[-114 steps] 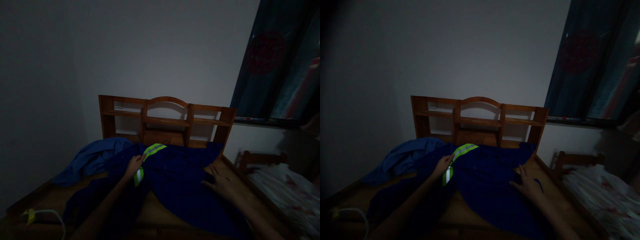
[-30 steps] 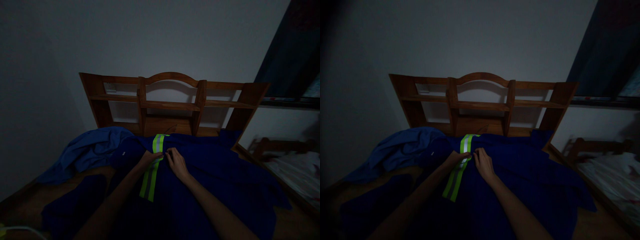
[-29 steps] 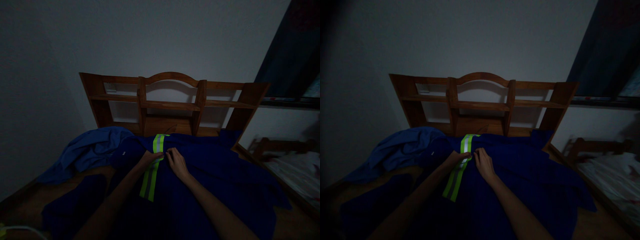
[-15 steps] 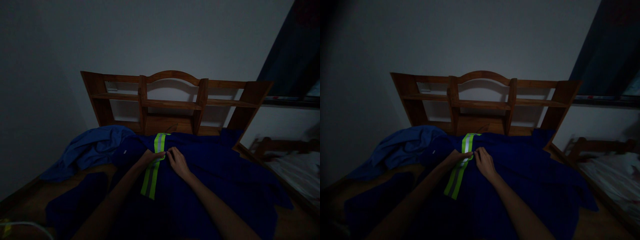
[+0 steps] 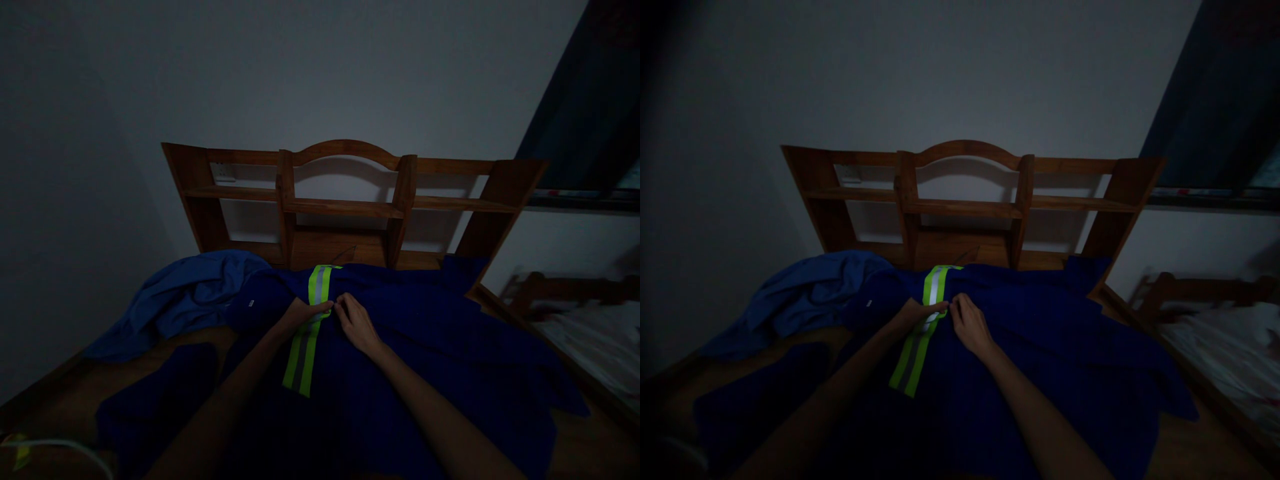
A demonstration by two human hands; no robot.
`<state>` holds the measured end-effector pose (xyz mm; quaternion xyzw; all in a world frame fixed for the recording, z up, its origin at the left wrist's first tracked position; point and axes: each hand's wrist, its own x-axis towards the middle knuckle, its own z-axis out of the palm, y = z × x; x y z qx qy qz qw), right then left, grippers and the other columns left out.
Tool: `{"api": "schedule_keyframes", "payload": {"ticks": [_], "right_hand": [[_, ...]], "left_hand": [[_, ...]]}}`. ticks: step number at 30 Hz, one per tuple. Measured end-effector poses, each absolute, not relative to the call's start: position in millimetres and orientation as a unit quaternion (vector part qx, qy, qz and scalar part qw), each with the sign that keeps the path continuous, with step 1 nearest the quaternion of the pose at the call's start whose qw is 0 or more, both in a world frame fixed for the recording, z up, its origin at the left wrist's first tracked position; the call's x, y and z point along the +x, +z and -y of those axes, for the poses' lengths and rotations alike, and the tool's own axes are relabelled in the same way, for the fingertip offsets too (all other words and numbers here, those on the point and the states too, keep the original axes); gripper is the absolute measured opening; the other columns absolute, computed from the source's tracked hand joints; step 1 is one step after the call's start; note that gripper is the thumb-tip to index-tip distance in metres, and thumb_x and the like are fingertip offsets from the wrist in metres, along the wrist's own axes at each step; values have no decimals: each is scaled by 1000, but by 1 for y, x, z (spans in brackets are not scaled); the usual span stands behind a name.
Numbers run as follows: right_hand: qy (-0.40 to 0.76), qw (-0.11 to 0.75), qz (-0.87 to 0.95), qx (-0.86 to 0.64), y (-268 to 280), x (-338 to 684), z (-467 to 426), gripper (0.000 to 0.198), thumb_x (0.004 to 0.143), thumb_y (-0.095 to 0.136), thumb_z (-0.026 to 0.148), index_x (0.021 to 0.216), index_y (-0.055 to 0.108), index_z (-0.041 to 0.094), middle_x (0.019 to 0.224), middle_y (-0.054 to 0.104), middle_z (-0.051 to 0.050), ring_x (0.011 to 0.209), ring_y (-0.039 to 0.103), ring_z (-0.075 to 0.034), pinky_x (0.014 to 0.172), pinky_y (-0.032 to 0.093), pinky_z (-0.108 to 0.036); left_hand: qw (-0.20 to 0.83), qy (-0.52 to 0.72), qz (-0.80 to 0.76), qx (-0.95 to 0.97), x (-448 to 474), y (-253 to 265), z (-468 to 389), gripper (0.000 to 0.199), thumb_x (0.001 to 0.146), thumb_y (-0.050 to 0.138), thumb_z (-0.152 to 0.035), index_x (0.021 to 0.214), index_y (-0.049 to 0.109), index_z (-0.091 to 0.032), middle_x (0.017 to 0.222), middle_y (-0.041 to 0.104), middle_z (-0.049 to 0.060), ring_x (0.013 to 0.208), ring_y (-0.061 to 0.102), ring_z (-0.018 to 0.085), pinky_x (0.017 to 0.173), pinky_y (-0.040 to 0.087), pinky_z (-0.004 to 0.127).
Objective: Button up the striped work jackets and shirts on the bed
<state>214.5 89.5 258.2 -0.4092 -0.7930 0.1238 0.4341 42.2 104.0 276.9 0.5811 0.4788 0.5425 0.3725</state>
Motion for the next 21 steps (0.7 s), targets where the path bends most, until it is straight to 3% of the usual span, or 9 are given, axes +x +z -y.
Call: {"api": "schedule_keyframes", "payload": {"ticks": [4,12,21], "right_hand": [[127,439,794,-401,256,214,-91,17,94,32,27,91,48,21,87,54,-3,80,53,-15,77,41,-26],[131,444,794,-393,257,215,-89,16,94,34,27,92,49,21,87,55,-4,81,53,-16,77,40,-27],[199,464,770,-390,260,213,-86,16,94,36,31,90,48,20,83,54,-1,79,54,-15,73,39,-25]], "left_hand": [[339,541,-509,577,43,274,-108,49,47,82,-29,89,65,-12,85,71,7,93,64,26,92,46,38],[362,501,-487,617,38,277,-107,47,52,81,-30,94,65,-13,91,71,8,92,64,25,91,48,36],[379,505,-472,615,35,277,-105,53,48,83,-29,95,65,-12,87,72,8,97,63,25,95,45,36]]}}
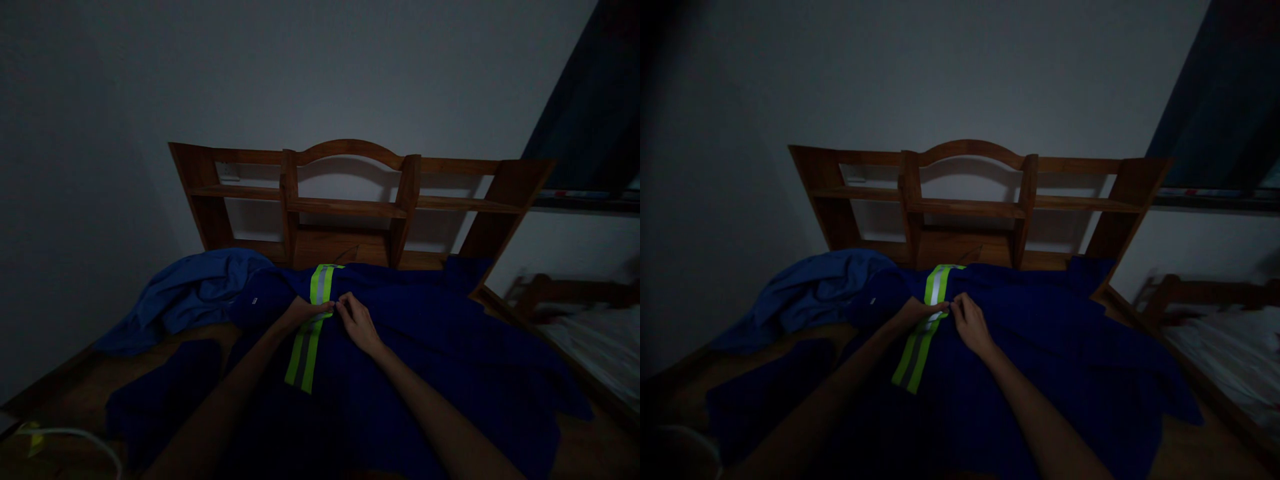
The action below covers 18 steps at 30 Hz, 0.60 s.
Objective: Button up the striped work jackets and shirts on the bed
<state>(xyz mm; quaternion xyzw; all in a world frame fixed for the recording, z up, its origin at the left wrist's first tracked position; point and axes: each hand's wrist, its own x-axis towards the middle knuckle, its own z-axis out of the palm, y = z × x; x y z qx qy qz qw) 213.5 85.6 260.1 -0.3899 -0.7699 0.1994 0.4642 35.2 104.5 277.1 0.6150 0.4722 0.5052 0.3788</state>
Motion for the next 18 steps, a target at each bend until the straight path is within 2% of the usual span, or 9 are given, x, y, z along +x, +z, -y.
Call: {"api": "schedule_keyframes", "payload": {"ticks": [6,10,18], "right_hand": [[201,486,755,-391,260,213,-87,16,93,37,30,88,49,20,82,55,0,78,54,-14,72,38,-24],[187,489,756,-392,259,213,-87,16,93,37,30,88,49,20,82,56,-1,78,54,-15,72,37,-25],[211,488,748,-398,259,214,-88,18,92,38,32,87,51,20,80,56,0,76,54,-14,70,37,-24]], "left_hand": [[360,518,-500,594,37,274,-105,58,43,85,-27,95,64,-13,90,71,8,103,60,27,103,37,40],[373,505,-489,605,37,275,-102,51,48,84,-30,92,65,-13,91,71,9,102,61,26,99,42,37],[403,498,-476,602,38,281,-97,53,49,83,-32,95,65,-14,96,70,8,98,62,26,93,47,39]]}}
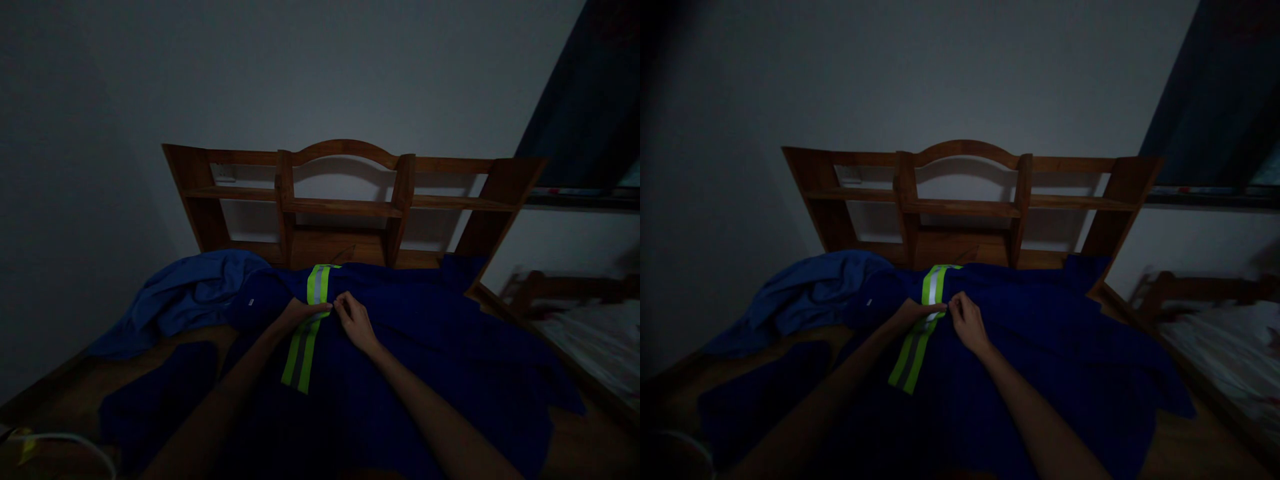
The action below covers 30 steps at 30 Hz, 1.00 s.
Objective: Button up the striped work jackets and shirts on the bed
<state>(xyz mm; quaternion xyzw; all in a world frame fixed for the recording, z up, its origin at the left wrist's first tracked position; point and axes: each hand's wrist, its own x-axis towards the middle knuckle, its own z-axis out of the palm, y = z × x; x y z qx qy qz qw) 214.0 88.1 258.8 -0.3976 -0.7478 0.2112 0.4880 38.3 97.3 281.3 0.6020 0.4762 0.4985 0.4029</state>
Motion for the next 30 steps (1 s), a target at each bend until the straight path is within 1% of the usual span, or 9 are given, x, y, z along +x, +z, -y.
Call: {"api": "schedule_keyframes", "payload": {"ticks": [5,9,14,18,22,26,30], "right_hand": [[220,493,742,-398,259,215,-89,19,92,39,32,86,52,19,78,57,1,72,54,-13,67,37,-23],[215,493,742,-400,259,214,-88,18,91,39,32,85,51,19,78,57,1,71,54,-13,66,37,-23],[208,489,746,-402,261,214,-86,19,91,38,32,85,51,20,78,57,0,72,55,-14,66,38,-24],[194,490,748,-404,260,214,-87,18,91,38,31,86,51,20,78,58,0,71,55,-15,66,38,-24],[188,493,749,-401,258,214,-88,19,92,37,32,86,50,20,79,57,-1,73,55,-15,68,38,-24],[189,493,750,-398,257,213,-89,19,92,36,31,86,50,20,79,57,-1,73,55,-15,68,38,-24],[186,493,749,-401,257,214,-89,19,92,37,31,86,50,20,80,58,-1,74,55,-15,68,38,-24]], "left_hand": [[425,502,-448,605,39,276,-100,53,50,82,-34,96,64,-13,97,70,9,99,62,25,93,47,38],[410,503,-470,598,38,271,-103,55,48,83,-34,95,65,-12,101,69,10,98,63,26,94,46,40],[384,512,-487,594,39,274,-102,54,45,84,-31,93,66,-12,91,71,9,101,61,27,99,42,40],[381,505,-503,589,41,277,-100,50,45,85,-28,90,67,-13,87,72,9,101,61,28,98,43,41],[366,508,-507,592,41,276,-102,49,46,84,-28,90,67,-15,84,72,7,100,61,29,99,42,41],[366,497,-509,600,41,278,-101,48,47,84,-28,90,67,-14,84,72,8,100,62,29,98,43,41],[359,503,-517,593,42,282,-98,50,46,84,-27,91,67,-14,85,72,8,102,61,28,100,41,40]]}}
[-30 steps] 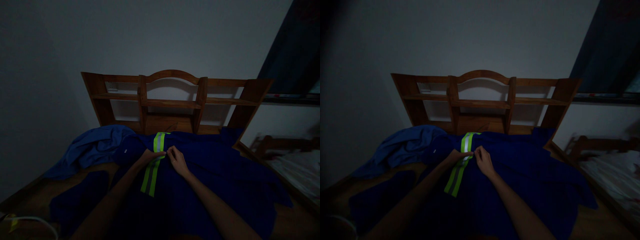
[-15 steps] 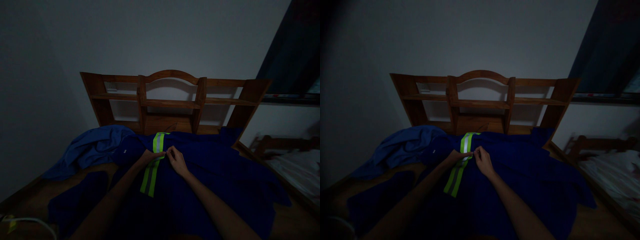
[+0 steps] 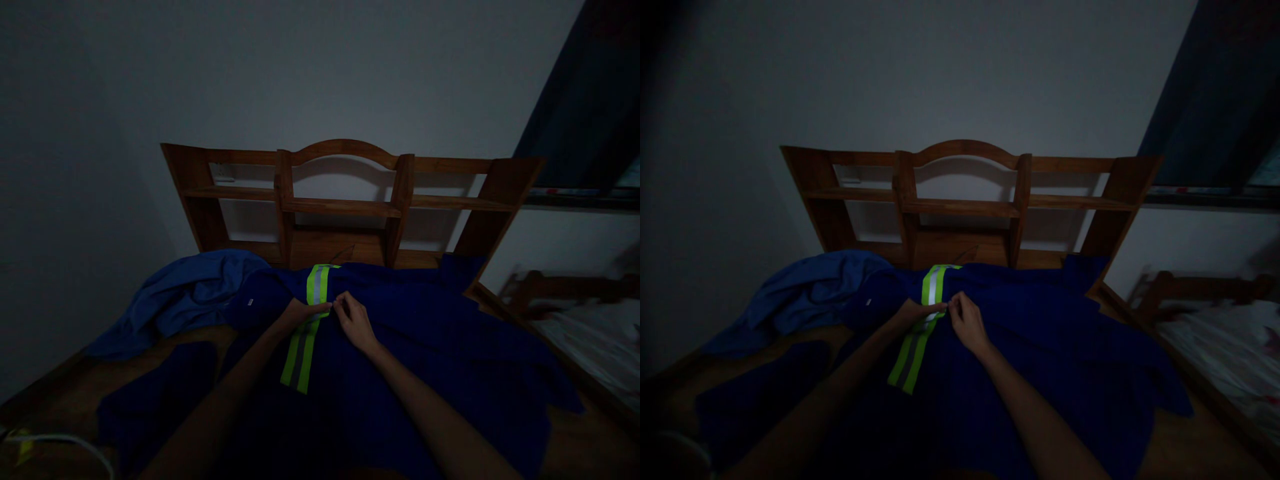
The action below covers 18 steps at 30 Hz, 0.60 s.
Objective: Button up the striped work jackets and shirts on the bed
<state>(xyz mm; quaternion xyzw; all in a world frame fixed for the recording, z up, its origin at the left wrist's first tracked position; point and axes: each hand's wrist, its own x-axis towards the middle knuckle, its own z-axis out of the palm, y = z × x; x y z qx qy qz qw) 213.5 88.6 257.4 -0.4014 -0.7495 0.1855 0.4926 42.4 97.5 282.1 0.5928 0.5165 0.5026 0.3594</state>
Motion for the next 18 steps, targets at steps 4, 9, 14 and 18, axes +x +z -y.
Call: {"api": "schedule_keyframes", "payload": {"ticks": [4,9,14,18], "right_hand": [[179,492,752,-402,258,214,-88,18,92,37,30,86,51,20,80,58,-1,74,56,-15,69,39,-25],[181,494,749,-403,257,214,-88,18,92,37,30,85,50,20,79,58,-1,74,55,-15,68,39,-24],[183,491,749,-406,257,214,-89,19,92,36,31,86,50,20,78,58,-1,70,55,-15,66,39,-24],[183,489,750,-406,257,214,-89,18,92,37,31,85,50,20,79,58,-1,72,55,-15,66,39,-24]], "left_hand": [[376,513,-494,593,44,281,-99,52,46,84,-27,93,66,-13,84,72,6,101,61,27,99,42,41],[373,515,-491,595,44,275,-103,49,48,84,-27,92,67,-14,92,71,10,98,63,27,95,45,39],[381,515,-492,589,43,274,-101,51,49,83,-29,94,66,-12,98,70,11,101,61,29,97,44,42],[386,507,-485,599,41,275,-100,51,49,83,-29,94,66,-12,99,69,11,102,61,28,99,43,42]]}}
